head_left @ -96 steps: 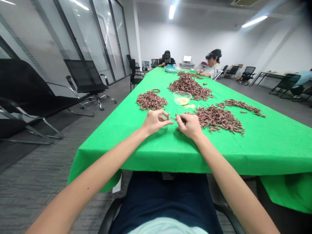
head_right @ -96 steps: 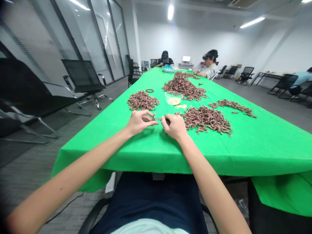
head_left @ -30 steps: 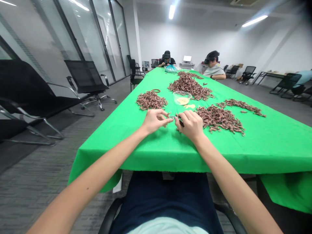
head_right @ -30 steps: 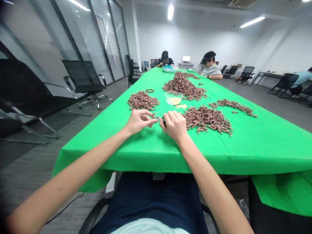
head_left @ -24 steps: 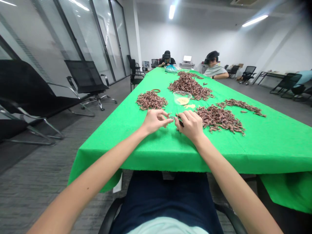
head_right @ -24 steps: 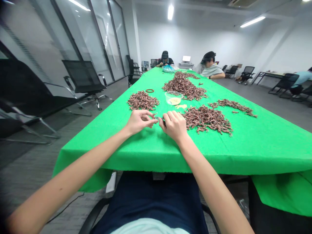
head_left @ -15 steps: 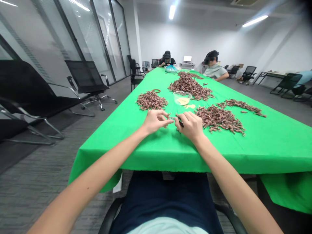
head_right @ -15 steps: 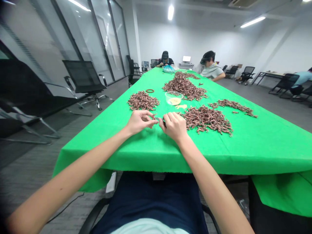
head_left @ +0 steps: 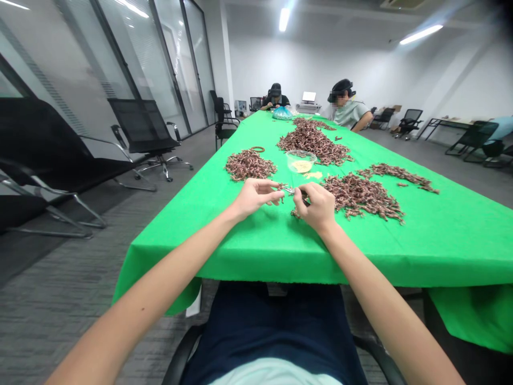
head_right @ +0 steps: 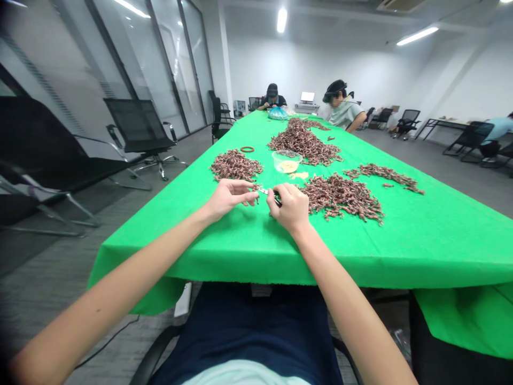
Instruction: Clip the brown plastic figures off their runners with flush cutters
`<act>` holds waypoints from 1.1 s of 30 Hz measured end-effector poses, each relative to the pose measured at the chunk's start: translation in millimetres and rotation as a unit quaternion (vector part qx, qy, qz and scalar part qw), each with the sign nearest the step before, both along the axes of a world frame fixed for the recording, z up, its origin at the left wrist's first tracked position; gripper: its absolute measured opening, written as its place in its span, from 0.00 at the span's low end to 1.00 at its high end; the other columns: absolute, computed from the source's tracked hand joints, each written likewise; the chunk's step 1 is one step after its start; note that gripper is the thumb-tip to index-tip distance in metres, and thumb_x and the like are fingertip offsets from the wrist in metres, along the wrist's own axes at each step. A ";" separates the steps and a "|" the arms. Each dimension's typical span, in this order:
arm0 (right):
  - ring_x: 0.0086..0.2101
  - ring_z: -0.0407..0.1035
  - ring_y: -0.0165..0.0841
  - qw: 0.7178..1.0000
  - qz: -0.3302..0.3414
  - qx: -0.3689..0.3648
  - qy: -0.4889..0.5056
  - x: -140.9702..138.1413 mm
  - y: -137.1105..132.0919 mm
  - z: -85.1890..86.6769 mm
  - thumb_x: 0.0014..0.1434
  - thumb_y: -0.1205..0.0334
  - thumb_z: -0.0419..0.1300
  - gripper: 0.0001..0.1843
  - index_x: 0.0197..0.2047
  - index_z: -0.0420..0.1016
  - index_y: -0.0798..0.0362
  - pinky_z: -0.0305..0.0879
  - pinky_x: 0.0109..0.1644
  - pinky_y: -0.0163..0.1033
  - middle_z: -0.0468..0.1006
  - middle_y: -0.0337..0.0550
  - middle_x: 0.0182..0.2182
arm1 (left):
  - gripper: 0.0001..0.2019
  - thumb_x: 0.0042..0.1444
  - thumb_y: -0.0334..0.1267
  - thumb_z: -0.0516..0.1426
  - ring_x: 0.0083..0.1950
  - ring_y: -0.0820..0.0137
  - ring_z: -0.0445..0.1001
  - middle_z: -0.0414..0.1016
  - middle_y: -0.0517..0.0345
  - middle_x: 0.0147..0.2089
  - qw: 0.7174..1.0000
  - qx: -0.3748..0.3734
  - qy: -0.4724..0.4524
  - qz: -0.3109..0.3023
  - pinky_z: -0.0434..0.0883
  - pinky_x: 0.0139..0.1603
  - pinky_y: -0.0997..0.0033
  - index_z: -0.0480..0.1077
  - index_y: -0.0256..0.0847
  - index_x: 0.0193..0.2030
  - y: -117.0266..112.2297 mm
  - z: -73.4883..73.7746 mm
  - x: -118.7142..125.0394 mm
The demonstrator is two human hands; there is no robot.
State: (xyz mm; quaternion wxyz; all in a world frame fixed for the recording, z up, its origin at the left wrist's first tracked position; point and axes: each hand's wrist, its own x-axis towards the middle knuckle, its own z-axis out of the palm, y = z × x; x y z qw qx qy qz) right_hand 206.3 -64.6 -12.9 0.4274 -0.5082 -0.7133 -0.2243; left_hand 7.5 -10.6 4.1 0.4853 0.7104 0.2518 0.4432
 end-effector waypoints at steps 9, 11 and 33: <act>0.30 0.72 0.34 0.998 0.025 -0.031 0.051 -2.0 -1.7 2.8 0.67 0.55 0.52 0.15 0.34 0.74 0.52 0.61 0.36 0.38 0.81 0.45 0.31 | 0.18 0.45 0.42 0.72 0.35 0.67 0.80 0.82 0.51 0.36 0.999 0.010 -0.024 0.045 0.77 0.41 0.68 0.80 0.35 0.42 3.5 -0.5 -1.1; 0.29 0.71 0.33 0.997 0.027 -0.042 0.053 -2.3 -1.6 2.9 0.66 0.55 0.52 0.15 0.34 0.75 0.52 0.61 0.35 0.38 0.80 0.45 0.30 | 0.19 0.43 0.41 0.73 0.35 0.67 0.80 0.82 0.52 0.36 0.998 0.000 -0.031 0.050 0.77 0.42 0.68 0.79 0.35 0.41 2.3 0.7 -0.4; 0.25 0.68 0.34 0.992 0.008 -0.100 0.071 -0.4 4.2 0.2 0.66 0.50 0.52 0.20 0.29 0.76 0.52 0.55 0.34 0.40 0.79 0.46 0.25 | 0.08 0.65 0.37 0.59 0.43 0.67 0.79 0.79 0.52 0.43 0.956 -0.272 -0.095 0.055 0.78 0.44 0.62 0.74 0.33 0.44 18.0 -2.9 -5.9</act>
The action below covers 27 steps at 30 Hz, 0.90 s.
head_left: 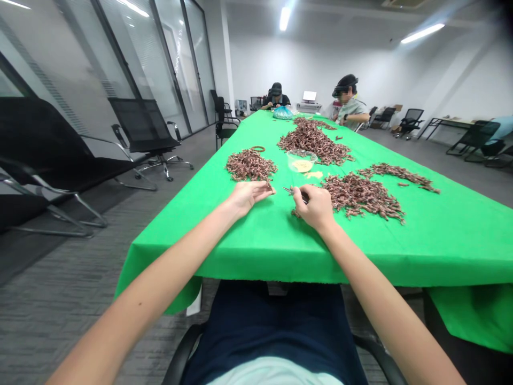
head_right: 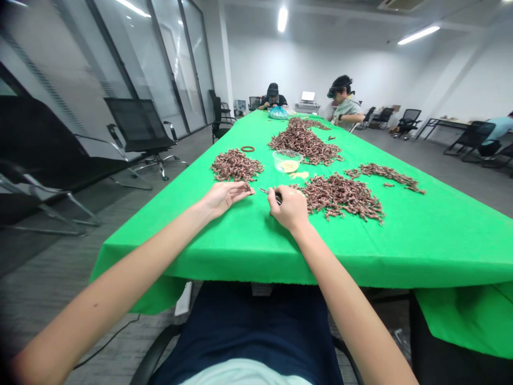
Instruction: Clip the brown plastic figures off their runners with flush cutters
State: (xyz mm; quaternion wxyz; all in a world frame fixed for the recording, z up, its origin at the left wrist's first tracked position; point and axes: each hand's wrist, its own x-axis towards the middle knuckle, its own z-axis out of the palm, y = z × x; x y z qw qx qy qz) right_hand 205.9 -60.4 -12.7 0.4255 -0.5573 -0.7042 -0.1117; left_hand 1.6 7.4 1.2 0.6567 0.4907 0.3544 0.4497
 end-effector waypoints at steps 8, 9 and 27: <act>0.25 0.66 0.33 0.999 0.029 -0.021 0.033 -1.3 0.2 0.7 0.65 0.46 0.52 0.23 0.27 0.75 0.52 0.55 0.33 0.39 0.77 0.46 0.24 | 0.04 0.57 0.28 0.64 0.43 0.65 0.82 0.83 0.44 0.40 0.997 0.025 -0.067 -0.004 0.74 0.58 0.63 0.79 0.28 0.37 -3.7 2.7 2.1; 0.24 0.66 0.33 0.998 0.036 -0.025 0.043 -1.7 0.0 1.0 0.66 0.45 0.51 0.24 0.26 0.74 0.52 0.55 0.32 0.38 0.76 0.45 0.23 | 0.05 0.55 0.28 0.65 0.42 0.65 0.82 0.83 0.44 0.40 0.997 0.032 -0.070 -0.005 0.74 0.58 0.63 0.80 0.28 0.38 -4.3 2.9 2.5; 0.17 0.67 0.28 0.949 0.197 -0.156 0.193 -7.3 -4.2 2.5 0.67 0.37 0.45 0.31 0.28 0.71 0.52 0.62 0.25 0.34 0.73 0.38 0.18 | 0.18 0.36 0.37 0.75 0.47 0.59 0.81 0.84 0.48 0.42 0.979 0.199 -0.036 0.002 0.72 0.59 0.55 0.82 0.36 0.36 -7.1 -3.0 9.2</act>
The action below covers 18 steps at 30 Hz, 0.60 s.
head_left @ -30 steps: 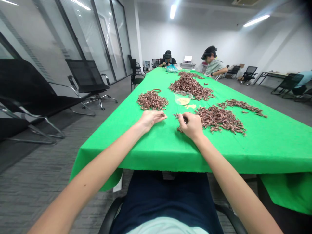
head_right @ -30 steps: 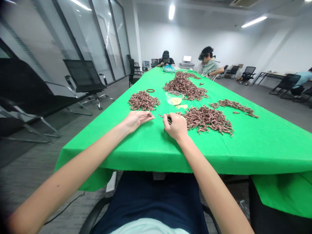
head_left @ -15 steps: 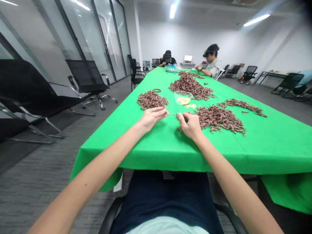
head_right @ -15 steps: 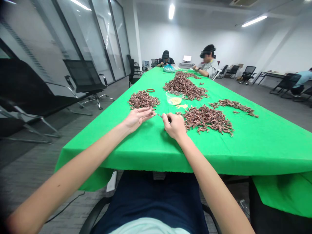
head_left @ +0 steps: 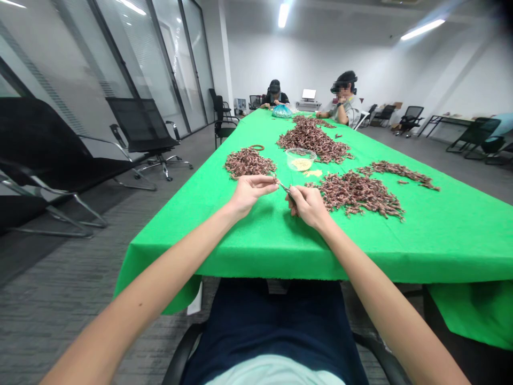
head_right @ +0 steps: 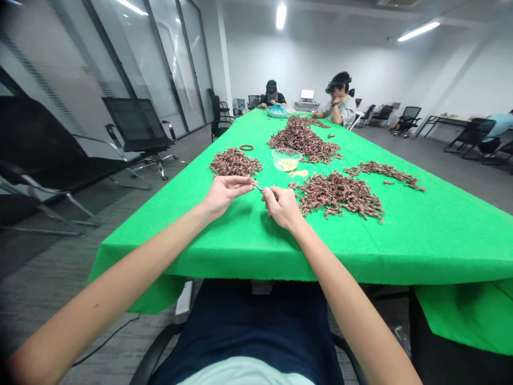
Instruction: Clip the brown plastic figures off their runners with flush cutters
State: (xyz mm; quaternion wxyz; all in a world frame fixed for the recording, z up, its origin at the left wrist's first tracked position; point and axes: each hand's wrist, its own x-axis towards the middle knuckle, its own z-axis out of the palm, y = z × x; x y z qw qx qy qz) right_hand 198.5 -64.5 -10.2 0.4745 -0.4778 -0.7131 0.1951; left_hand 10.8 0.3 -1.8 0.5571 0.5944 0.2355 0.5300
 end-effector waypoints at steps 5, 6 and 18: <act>0.18 0.67 0.29 1.000 -0.001 0.011 -0.015 -1.3 -1.1 2.8 0.69 0.39 0.45 0.30 0.28 0.71 0.52 0.62 0.28 0.34 0.72 0.37 0.17 | 0.18 0.36 0.38 0.75 0.47 0.58 0.81 0.84 0.47 0.42 1.000 0.009 0.005 0.004 0.72 0.59 0.53 0.82 0.36 0.36 -1.0 0.4 0.9; 0.18 0.67 0.29 1.000 -0.002 0.014 -0.020 -1.6 -1.5 3.4 0.69 0.40 0.45 0.30 0.27 0.71 0.52 0.62 0.28 0.35 0.72 0.37 0.17 | 0.18 0.36 0.38 0.75 0.47 0.58 0.81 0.84 0.47 0.41 1.000 0.010 0.006 0.004 0.72 0.59 0.53 0.82 0.36 0.36 -1.1 0.4 1.0; 0.23 0.66 0.30 0.994 -0.027 0.063 -0.088 -2.3 0.2 2.5 0.70 0.42 0.43 0.29 0.26 0.69 0.51 0.59 0.31 0.36 0.71 0.40 0.19 | 0.19 0.33 0.40 0.76 0.45 0.58 0.81 0.84 0.49 0.39 1.000 -0.003 0.006 0.013 0.73 0.57 0.52 0.82 0.36 0.34 -1.5 -1.5 2.6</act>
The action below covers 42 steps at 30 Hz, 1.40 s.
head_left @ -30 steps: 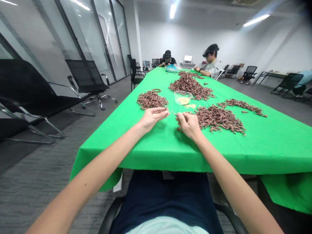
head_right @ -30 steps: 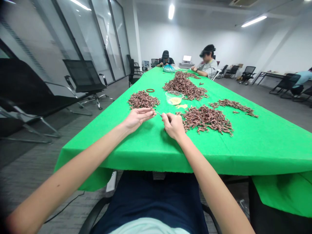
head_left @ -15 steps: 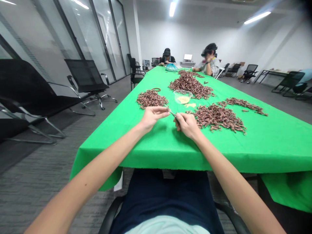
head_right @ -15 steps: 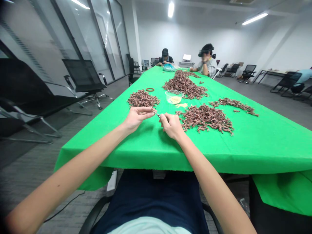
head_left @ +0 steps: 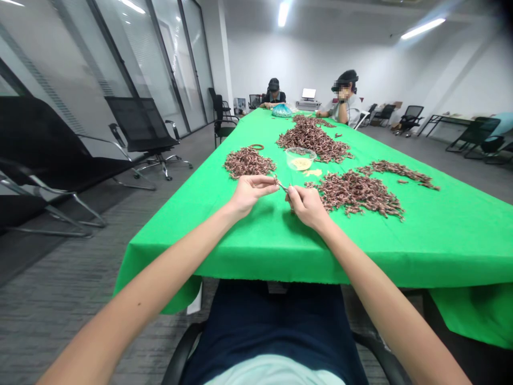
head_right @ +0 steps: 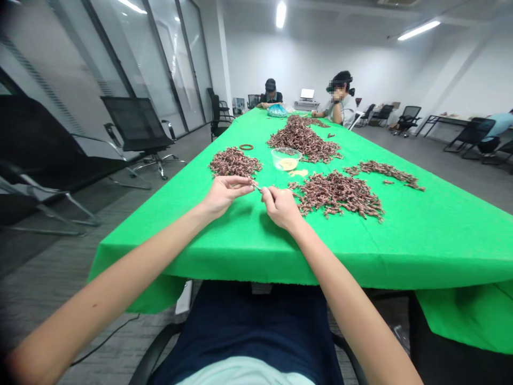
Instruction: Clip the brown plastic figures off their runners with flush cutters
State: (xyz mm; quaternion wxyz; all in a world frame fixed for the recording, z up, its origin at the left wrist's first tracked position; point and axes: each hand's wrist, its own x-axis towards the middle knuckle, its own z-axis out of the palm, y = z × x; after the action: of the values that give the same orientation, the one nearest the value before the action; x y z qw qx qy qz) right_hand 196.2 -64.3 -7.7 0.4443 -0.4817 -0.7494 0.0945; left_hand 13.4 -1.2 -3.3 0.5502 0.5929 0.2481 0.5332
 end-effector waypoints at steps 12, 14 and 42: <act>0.22 0.65 0.31 0.998 -0.033 0.025 -0.056 0.8 -0.9 0.6 0.70 0.48 0.44 0.25 0.27 0.70 0.50 0.57 0.32 0.38 0.71 0.40 0.20 | 0.17 0.42 0.44 0.73 0.43 0.60 0.82 0.84 0.47 0.39 0.997 -0.023 0.020 -0.064 0.75 0.56 0.52 0.82 0.35 0.36 -8.2 4.0 -2.2; 0.23 0.66 0.32 0.997 -0.037 0.028 -0.061 1.2 -0.5 0.1 0.70 0.49 0.44 0.24 0.28 0.70 0.50 0.57 0.33 0.38 0.72 0.41 0.21 | 0.17 0.43 0.44 0.73 0.44 0.60 0.81 0.84 0.47 0.39 0.997 -0.025 0.024 -0.070 0.75 0.56 0.53 0.82 0.34 0.36 -10.0 5.9 -2.2; 0.33 0.70 0.37 0.967 -0.163 0.117 -0.159 3.0 0.0 -4.8 0.69 0.51 0.48 0.18 0.40 0.72 0.54 0.58 0.36 0.39 0.78 0.49 0.33 | 0.23 0.41 0.38 0.75 0.40 0.62 0.83 0.84 0.46 0.40 0.993 -0.090 0.015 -0.075 0.76 0.51 0.58 0.78 0.34 0.44 -6.3 7.4 -8.5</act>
State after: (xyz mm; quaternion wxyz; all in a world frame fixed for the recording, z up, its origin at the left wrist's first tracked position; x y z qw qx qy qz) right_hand 199.2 -64.3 -12.5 0.3822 -0.5505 -0.7278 -0.1453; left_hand 5.0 -7.5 4.1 0.6358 0.5660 0.2583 0.4569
